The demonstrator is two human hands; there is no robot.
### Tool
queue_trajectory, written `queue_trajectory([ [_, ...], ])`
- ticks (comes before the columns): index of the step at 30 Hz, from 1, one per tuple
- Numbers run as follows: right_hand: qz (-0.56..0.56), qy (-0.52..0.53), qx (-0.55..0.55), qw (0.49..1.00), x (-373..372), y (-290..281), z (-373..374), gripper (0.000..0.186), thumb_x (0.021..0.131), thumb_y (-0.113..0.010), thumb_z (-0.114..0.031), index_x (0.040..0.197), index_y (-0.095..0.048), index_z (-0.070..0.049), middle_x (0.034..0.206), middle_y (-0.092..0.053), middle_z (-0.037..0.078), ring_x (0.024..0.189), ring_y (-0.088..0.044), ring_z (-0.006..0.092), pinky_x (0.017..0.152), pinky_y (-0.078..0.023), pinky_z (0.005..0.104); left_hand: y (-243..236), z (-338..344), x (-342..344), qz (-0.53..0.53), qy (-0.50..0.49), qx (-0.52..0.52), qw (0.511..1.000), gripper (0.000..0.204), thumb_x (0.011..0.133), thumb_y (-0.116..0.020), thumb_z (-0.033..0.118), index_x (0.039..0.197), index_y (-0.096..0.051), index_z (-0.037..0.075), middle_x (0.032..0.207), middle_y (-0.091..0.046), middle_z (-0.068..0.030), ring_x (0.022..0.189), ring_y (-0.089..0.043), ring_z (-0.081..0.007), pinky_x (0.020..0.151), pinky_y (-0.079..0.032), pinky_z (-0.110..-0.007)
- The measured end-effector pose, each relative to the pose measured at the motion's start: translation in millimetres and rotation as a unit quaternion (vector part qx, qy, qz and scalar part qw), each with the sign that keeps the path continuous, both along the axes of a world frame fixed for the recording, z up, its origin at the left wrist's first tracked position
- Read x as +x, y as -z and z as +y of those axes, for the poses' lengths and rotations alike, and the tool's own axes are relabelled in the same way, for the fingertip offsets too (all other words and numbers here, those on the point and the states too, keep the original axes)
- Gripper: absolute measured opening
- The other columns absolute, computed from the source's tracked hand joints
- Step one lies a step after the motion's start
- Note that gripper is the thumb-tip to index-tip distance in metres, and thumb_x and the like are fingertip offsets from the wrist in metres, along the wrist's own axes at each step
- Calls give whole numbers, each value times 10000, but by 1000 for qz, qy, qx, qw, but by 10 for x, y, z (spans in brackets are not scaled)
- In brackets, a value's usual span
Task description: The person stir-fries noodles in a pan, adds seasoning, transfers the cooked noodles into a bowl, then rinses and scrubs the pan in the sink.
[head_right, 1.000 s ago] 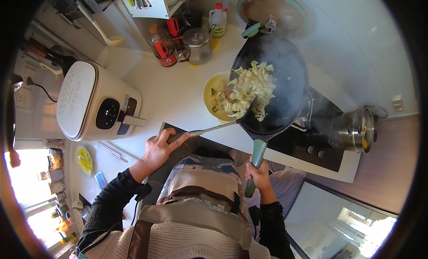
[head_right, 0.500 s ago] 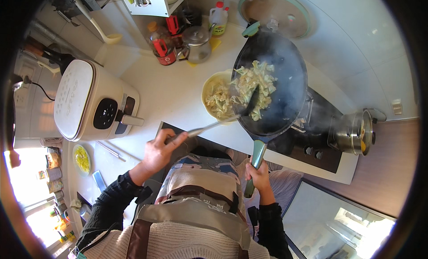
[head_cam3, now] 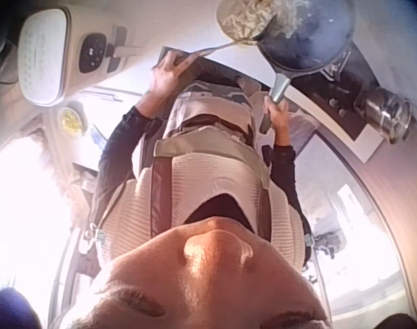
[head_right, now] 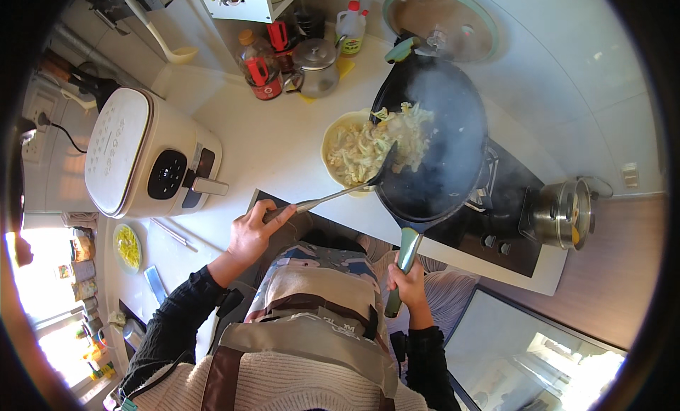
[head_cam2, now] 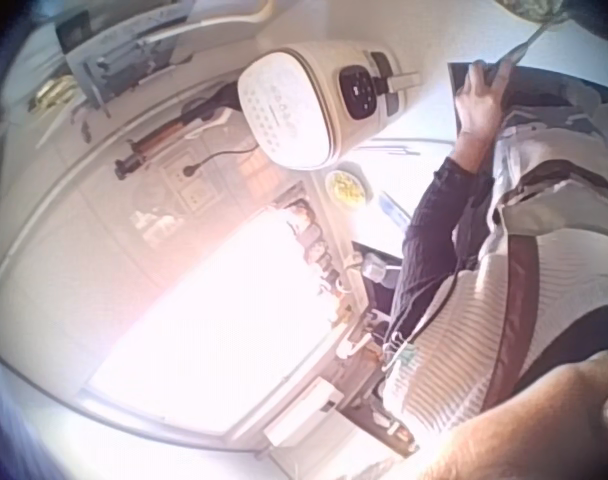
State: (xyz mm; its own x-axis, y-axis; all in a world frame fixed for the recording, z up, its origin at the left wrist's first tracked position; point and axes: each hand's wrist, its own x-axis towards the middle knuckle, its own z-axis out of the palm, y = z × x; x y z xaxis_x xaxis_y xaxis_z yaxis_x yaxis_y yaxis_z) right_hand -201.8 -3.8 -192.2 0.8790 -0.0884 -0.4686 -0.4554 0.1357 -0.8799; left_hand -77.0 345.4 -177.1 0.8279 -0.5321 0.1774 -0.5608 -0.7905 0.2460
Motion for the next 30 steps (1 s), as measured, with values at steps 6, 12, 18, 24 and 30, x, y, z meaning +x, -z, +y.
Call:
queue_trajectory([
  [6, -12, -9, -37, 999, -54, 35, -51, 155, 904, -573, -75, 991, -448, -46, 597, -466, 15, 461, -463, 102, 459, -446, 272, 9, 174, -70, 26, -41, -4, 999, 699, 763, -592, -10, 1377, -554, 321, 1042, -520, -37, 838, -635, -181, 556, -546, -307],
  [12, -8, 15, -40, 999, -83, 54, -77, 161, 898, -571, -54, 1005, -451, -41, 594, -467, 17, 463, -465, 103, 458, -442, 269, 113, 237, -184, 192, -108, -61, 973, 638, 807, -647, 25, 1384, -547, 278, 1061, -538, -60, 846, -636, -233, 619, -543, -358],
  [18, -4, 18, -41, 999, -149, -1, -133, 176, 902, -594, -78, 1005, -456, -43, 596, -466, 20, 467, -476, 113, 463, -436, 275, 105, 135, -67, 271, -109, -179, 939, 605, 844, -639, 41, 1410, -514, 214, 1088, -548, -111, 867, -618, -318, 768, -510, -403],
  [24, 18, 29, -9, 999, -191, -72, -142, 168, 894, -582, -38, 989, -444, -43, 591, -469, 23, 463, -484, 126, 473, -448, 290, -358, 69, 57, 255, -54, -273, 926, 583, 854, -640, 8, 1415, -493, 61, 966, -545, -138, 831, -546, -258, 771, -451, -319],
  [30, 15, 23, 17, 999, -164, -72, -81, 211, 894, -630, -123, 996, -458, -54, 595, -466, 29, 452, -468, 121, 460, -442, 286, -201, -518, 736, 278, 30, -380, 882, 533, 919, -590, 63, 1436, -469, 113, 943, -570, -170, 830, -572, -322, 797, -469, -365],
])
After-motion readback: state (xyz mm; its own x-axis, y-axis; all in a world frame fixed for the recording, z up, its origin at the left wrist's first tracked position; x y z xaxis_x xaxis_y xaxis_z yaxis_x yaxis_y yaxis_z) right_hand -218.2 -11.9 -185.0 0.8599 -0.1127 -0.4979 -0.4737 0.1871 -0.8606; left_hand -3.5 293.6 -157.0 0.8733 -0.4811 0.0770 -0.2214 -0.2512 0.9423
